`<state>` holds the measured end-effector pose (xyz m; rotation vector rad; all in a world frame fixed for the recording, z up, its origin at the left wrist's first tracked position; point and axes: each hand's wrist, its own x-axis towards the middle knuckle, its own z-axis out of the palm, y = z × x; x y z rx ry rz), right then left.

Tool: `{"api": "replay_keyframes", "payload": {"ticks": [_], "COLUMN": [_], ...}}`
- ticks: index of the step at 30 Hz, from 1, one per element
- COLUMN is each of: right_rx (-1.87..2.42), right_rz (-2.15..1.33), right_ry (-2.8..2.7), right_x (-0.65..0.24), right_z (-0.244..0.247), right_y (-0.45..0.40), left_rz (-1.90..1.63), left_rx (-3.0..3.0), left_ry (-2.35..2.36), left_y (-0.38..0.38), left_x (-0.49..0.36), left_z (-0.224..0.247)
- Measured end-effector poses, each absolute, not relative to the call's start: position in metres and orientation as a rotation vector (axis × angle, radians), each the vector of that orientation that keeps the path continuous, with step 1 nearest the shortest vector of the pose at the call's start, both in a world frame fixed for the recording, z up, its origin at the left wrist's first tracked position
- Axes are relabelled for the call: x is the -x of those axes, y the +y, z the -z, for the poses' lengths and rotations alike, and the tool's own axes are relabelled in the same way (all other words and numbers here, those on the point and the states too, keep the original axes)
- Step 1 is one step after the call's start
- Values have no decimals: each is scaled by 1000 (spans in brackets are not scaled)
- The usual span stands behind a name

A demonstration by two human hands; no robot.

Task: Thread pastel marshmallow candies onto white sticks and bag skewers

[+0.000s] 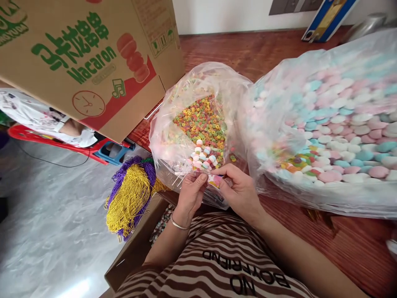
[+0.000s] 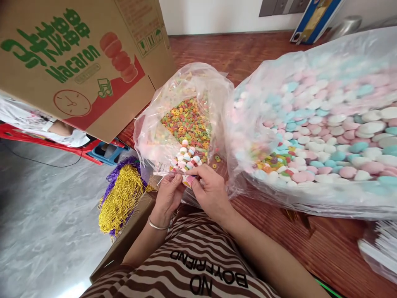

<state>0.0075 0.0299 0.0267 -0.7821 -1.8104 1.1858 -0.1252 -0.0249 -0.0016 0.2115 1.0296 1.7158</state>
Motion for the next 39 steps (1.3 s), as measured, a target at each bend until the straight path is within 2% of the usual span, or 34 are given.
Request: {"api": "replay_keyframes", "payload": {"ticks": [6,10,13,18,22,25,29,33,36,39], "right_rx": [774,729,766,840,763,743,638,741,767,755], "right_rz": [-841,-872,-902,-686,-294,-147,-118,-135,-339,-539], "right_ry": [-1895,-1917,-1920,-2568,-2951,-3036,-3005,-2647,-2292,-2181], "right_x": [-9,-11,-12,26,74,91,82,49,20,0], "right_z": [-19,-22,-25,-13,-6,-5,-4,-2,1,7], "right_y": [29,34,44,51,46,47,58,77,86,84], "left_rz": [-1744,-1809,-2001,-2253,-2242,-2211,-2130,-2034,-1969,-1920], "left_rx": [-175,-98,-79,-143,-123,-95,-17,83,108,84], "left_ry": [970,949,898,902,904,885,842,742,705,728], "left_y": [-16,-19,-30,-55,-66,-67,-58,-42,-30,-20], "left_x": [111,129,169,221,222,215,207,194,183,174], "left_z": [2,5,3,-4,2,7,10,10,10,8]}}
